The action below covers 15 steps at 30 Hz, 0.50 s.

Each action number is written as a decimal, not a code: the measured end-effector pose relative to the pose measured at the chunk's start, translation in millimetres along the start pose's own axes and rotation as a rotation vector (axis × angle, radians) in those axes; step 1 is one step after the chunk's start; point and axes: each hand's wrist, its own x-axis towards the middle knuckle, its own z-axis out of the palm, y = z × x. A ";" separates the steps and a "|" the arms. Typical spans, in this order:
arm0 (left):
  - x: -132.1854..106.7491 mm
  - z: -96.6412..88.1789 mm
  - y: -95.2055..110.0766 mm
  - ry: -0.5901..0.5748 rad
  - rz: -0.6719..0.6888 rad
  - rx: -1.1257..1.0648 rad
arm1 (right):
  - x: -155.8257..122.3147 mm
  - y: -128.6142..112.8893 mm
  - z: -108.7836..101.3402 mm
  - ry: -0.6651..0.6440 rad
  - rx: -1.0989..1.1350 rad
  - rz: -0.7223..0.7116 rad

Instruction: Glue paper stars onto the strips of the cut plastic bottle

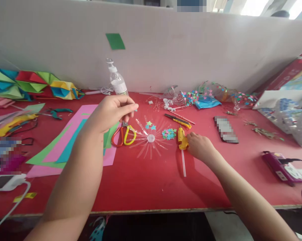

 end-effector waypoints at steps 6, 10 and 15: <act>1.0 -3.1 0.9 0.010 0.005 -0.057 | -2.6 -5.9 11.1 0.127 0.067 0.056; 1.1 -1.9 1.1 -0.019 0.016 -0.041 | -5.0 1.7 -11.7 0.376 0.186 0.111; 3.6 9.2 -3.4 0.017 0.007 -0.065 | -6.7 -22.1 -65.7 0.768 0.730 -0.131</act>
